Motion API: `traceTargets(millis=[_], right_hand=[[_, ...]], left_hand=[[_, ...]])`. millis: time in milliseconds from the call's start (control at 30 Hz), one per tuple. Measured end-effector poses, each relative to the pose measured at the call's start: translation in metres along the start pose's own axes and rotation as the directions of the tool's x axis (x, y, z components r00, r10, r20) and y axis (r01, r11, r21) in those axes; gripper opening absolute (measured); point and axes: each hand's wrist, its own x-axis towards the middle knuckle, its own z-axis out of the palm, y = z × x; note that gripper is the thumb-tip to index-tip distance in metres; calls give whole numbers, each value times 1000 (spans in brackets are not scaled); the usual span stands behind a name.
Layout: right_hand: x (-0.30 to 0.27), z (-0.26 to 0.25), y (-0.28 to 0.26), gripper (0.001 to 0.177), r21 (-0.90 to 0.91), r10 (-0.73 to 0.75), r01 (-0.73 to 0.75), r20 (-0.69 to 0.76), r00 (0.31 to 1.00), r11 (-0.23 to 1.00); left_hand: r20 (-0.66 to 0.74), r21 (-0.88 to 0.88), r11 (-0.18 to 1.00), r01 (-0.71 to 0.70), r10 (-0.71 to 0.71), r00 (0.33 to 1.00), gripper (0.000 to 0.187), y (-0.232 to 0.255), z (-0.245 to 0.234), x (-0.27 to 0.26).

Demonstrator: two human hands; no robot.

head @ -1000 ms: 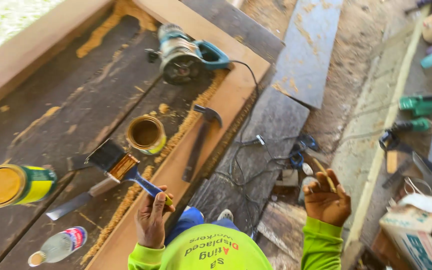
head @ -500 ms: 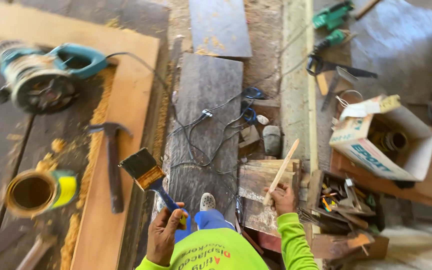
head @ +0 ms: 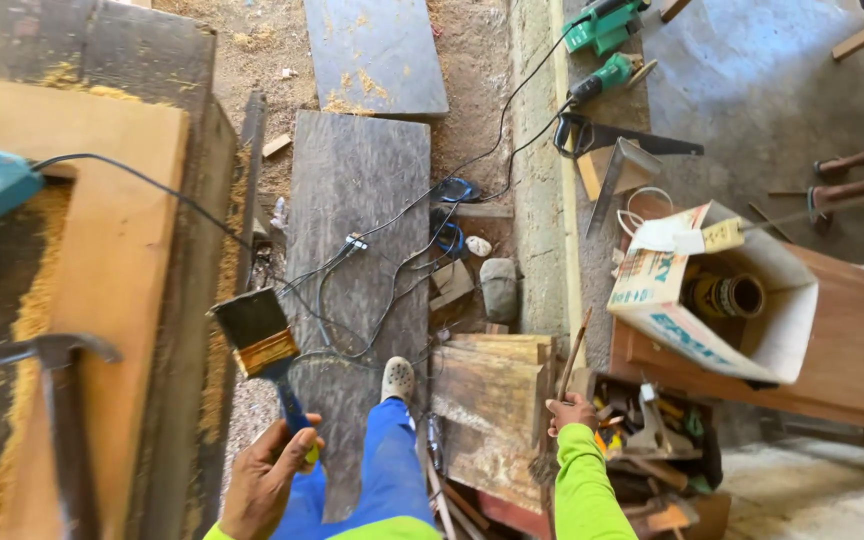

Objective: Preparing wood stain and tools to finish a large wooden frame on a workbench.

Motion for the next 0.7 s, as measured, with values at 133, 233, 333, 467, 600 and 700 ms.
traceTargets(millis=[133, 233, 333, 467, 600, 700], right_hand=[[77, -8, -36, 34, -67, 28, -28, -12, 1000, 997], [130, -3, -54, 30, -163, 18, -21, -21, 1000, 986], [180, 3, -57, 27, -304, -25, 7, -55, 998, 953], [254, 9, -28, 32, -458, -163, 84, -134, 977, 885], [291, 6, -25, 37, -536, -255, 90, -242, 936, 840], [266, 5, -34, 45, -566, -460, 240, -283, 842, 789]], left_hand=[[-55, 0, 994, 112, -112, 992, 38, -24, 51, 34], [-12, -26, 976, 214, -214, 977, 39, -58, 81, 58], [75, -18, 953, 303, -301, 951, 39, -72, 110, 77], [93, 68, 919, 388, -393, 915, 39, -75, 131, 98], [62, 168, 905, 391, -406, 912, 38, -32, 144, 122], [66, 196, 934, 299, -317, 946, 38, 2, 155, 121]])
